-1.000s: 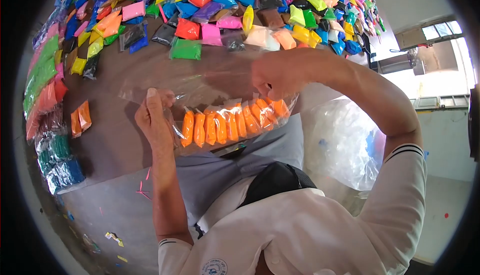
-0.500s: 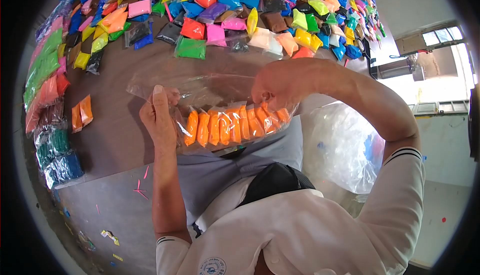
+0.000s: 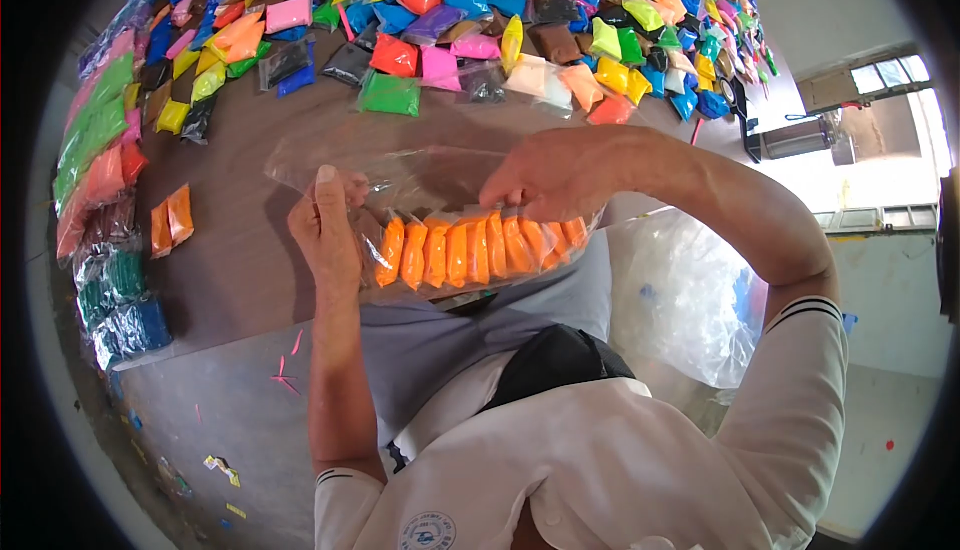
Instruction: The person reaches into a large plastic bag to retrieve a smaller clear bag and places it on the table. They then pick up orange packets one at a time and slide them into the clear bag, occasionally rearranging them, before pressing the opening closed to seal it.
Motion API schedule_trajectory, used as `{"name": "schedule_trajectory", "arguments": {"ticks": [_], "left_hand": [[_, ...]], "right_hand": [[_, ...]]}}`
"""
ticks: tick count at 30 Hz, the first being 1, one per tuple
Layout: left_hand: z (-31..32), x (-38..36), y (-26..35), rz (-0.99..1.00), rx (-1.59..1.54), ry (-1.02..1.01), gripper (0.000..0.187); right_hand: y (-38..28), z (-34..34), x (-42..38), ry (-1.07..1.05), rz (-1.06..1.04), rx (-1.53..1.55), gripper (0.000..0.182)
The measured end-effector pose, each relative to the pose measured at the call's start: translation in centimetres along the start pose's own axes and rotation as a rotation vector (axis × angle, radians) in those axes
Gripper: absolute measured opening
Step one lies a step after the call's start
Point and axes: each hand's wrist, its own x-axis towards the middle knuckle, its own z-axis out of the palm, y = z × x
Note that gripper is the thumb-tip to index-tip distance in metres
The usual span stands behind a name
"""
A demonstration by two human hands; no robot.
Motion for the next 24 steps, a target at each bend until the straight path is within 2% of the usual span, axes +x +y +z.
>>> {"name": "schedule_trajectory", "arguments": {"ticks": [3,6,9,12,15,18,21,24], "left_hand": [[0.0,0.0,-0.2,0.034,-0.026,-0.006,0.038],[0.0,0.0,0.0,0.021,-0.029,-0.012,0.037],[0.2,-0.1,0.1,0.002,-0.044,0.001,0.037],[0.0,0.0,-0.1,0.007,-0.042,-0.001,0.037],[0.1,0.0,0.0,0.024,-0.03,-0.02,0.037],[0.2,-0.1,0.6,0.024,0.032,-0.018,0.036],[0.3,-0.2,0.1,0.006,0.016,0.024,0.036],[0.0,-0.4,-0.2,-0.065,0.014,-0.011,0.036]], "right_hand": [[-1.1,-1.3,0.7,-0.435,0.266,-0.265,0.021],[0.0,-0.8,0.0,-0.227,0.229,-0.101,0.022],[-1.2,-1.6,0.1,-0.234,0.229,-0.077,0.025],[-1.4,-1.0,0.3,-0.135,0.175,-0.039,0.025],[0.0,0.2,0.4,-0.174,0.117,-0.044,0.025],[-1.1,-0.9,0.6,-0.326,0.249,-0.114,0.024],[-2.6,-1.8,1.1,-0.306,0.264,-0.251,0.026],[-3.8,-1.7,0.7,0.163,-0.065,-0.101,0.021]]}}
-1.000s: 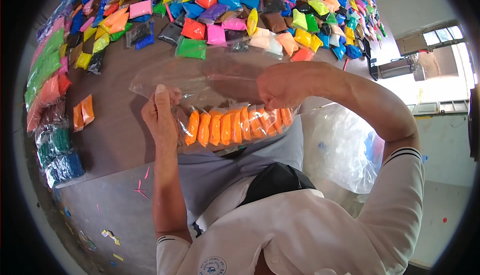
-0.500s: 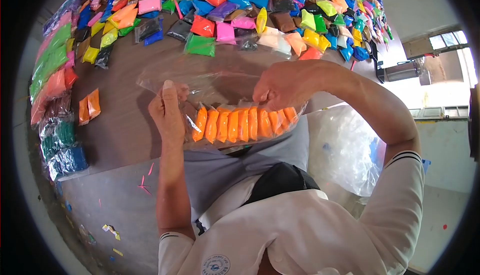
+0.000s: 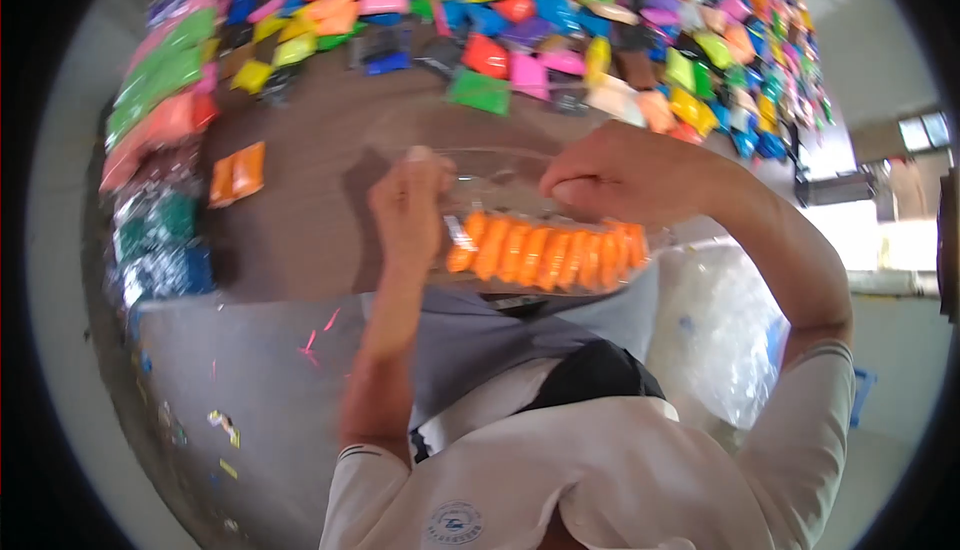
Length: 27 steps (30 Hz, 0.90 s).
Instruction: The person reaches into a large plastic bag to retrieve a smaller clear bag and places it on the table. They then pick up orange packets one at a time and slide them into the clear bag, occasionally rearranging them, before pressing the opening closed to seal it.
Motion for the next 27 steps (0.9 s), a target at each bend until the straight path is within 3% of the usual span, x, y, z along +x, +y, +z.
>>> {"name": "schedule_trajectory", "arguments": {"ticks": [2,5,8,12,15,16,19,21,22,25,27], "left_hand": [[-0.3,-0.1,0.8,-0.043,0.123,0.0,0.037],[0.4,0.4,0.4,0.133,0.044,0.026,0.034],[1.5,0.8,-0.1,0.332,-0.022,0.085,0.03],[0.4,-0.4,-3.7,0.38,0.218,0.061,0.027],[-0.7,-0.2,-3.9,0.418,0.475,-0.014,0.028],[-0.5,-0.3,-4.4,0.418,0.372,-0.014,0.027],[0.0,-0.4,-4.4,0.277,0.148,-0.058,0.026],[-0.1,-0.3,0.7,-0.004,0.117,-0.142,0.028],[-0.1,-0.4,1.7,0.015,0.114,-0.101,0.029],[-0.3,-0.7,2.3,0.107,0.112,-0.047,0.032],[-0.8,-0.4,-0.8,0.295,0.172,-0.112,0.03]], "right_hand": [[-2.5,-0.1,0.8,0.188,-0.11,0.12,0.019],[-8.0,-0.9,2.9,0.247,-0.143,0.287,0.02],[-9.7,0.9,8.5,0.455,-0.468,0.072,0.016],[-13.6,3.6,17.0,0.434,-0.316,-0.181,0.017],[-14.6,4.4,22.5,0.212,-0.309,-0.327,0.021],[-14.8,5.0,24.2,0.14,-0.269,-0.342,0.024],[-14.4,8.1,28.0,0.234,-0.194,-0.397,0.027],[-12.4,12.3,30.7,0.538,-0.236,-0.485,0.019],[-12.2,13.2,31.0,0.691,-0.253,-0.525,0.016],[-11.4,12.8,31.4,0.679,-0.359,-0.468,0.019],[-11.7,11.5,30.5,0.4,-0.258,-0.422,0.029]]}}
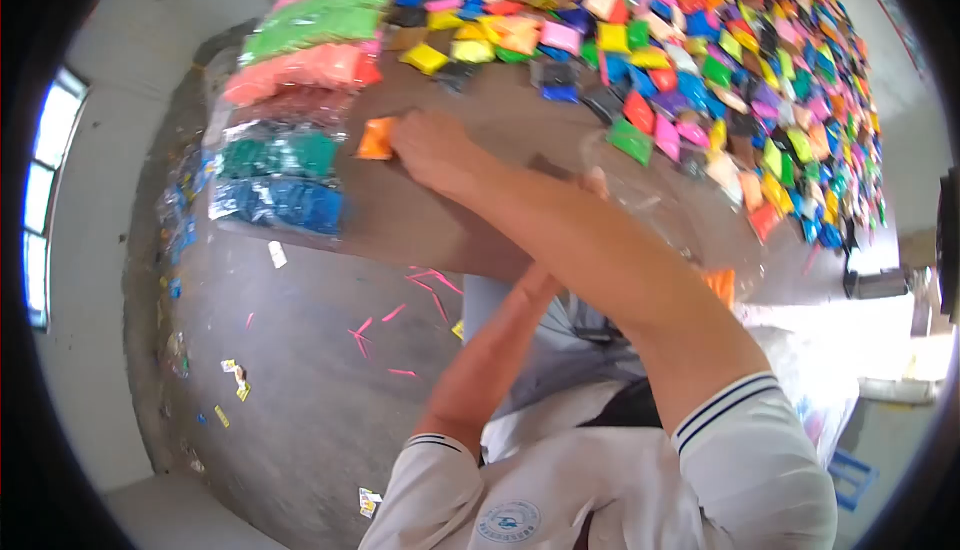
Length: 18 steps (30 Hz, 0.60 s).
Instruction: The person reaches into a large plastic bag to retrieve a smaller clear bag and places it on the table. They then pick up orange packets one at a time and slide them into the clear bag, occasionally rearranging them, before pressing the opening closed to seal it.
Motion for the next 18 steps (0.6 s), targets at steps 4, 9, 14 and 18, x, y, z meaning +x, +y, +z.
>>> {"name": "schedule_trajectory", "arguments": {"ticks": [4,9,14,18], "left_hand": [[1.6,-0.8,-2.6,-0.076,-0.447,0.146,0.03],[0.7,0.7,-1.4,-0.201,-0.214,0.152,0.04],[0.5,0.8,0.8,-0.236,-0.147,0.114,0.042],[0.3,0.8,0.6,-0.23,-0.179,0.117,0.042]], "right_hand": [[0.4,-7.1,-3.8,0.226,-0.11,0.127,0.03],[1.3,-22.4,-16.4,0.156,0.269,0.501,0.034],[5.6,-23.4,-27.1,0.075,0.586,0.48,0.026],[7.3,-20.0,-30.4,-0.014,0.732,0.309,0.026]]}}
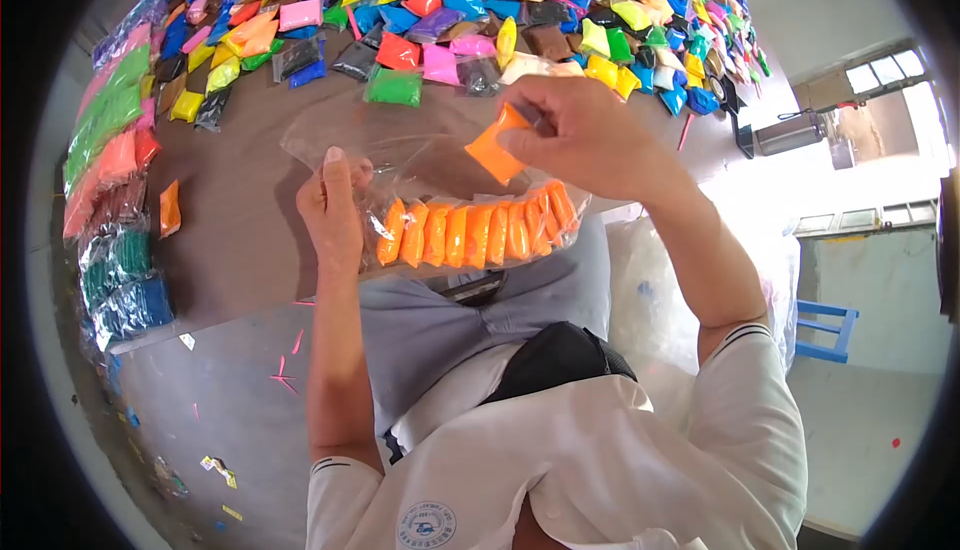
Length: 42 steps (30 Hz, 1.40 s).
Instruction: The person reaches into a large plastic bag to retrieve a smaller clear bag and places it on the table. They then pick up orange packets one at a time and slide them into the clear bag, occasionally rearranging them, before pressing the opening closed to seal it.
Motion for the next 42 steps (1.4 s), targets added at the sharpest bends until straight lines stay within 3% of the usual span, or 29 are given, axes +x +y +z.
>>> {"name": "schedule_trajectory", "arguments": {"ticks": [13,16,19,22,25,28,31,37,42], "left_hand": [[-0.2,0.1,-0.4,0.045,0.058,0.003,0.04],[-0.2,0.1,-0.4,0.042,0.065,-0.001,0.04],[-0.1,0.0,-0.3,0.029,0.035,-0.006,0.039],[-0.2,0.0,-0.6,0.019,-0.012,-0.008,0.038],[0.0,0.0,0.0,0.018,-0.009,-0.018,0.037],[0.1,-0.1,0.2,0.022,0.015,-0.002,0.037],[0.1,0.0,-0.1,0.031,0.008,-0.004,0.038],[-0.1,0.0,-0.1,0.014,0.067,0.003,0.041],[-0.2,0.1,-0.6,0.025,0.021,0.001,0.041]], "right_hand": [[3.5,4.4,3.2,-0.071,-0.05,-0.132,0.023],[2.1,3.7,3.4,-0.219,0.072,-0.1,0.024],[3.0,5.2,3.8,-0.247,0.058,-0.036,0.025],[2.5,5.9,3.6,-0.28,0.199,0.193,0.025],[2.8,7.0,3.4,-0.158,0.02,0.01,0.025],[2.0,7.2,3.1,-0.189,0.064,-0.01,0.027],[1.8,8.6,3.0,-0.226,-0.024,-0.119,0.03],[2.1,7.8,3.8,-0.227,-0.005,0.166,0.033],[2.0,4.6,3.7,-0.502,0.086,0.118,0.042]]}}
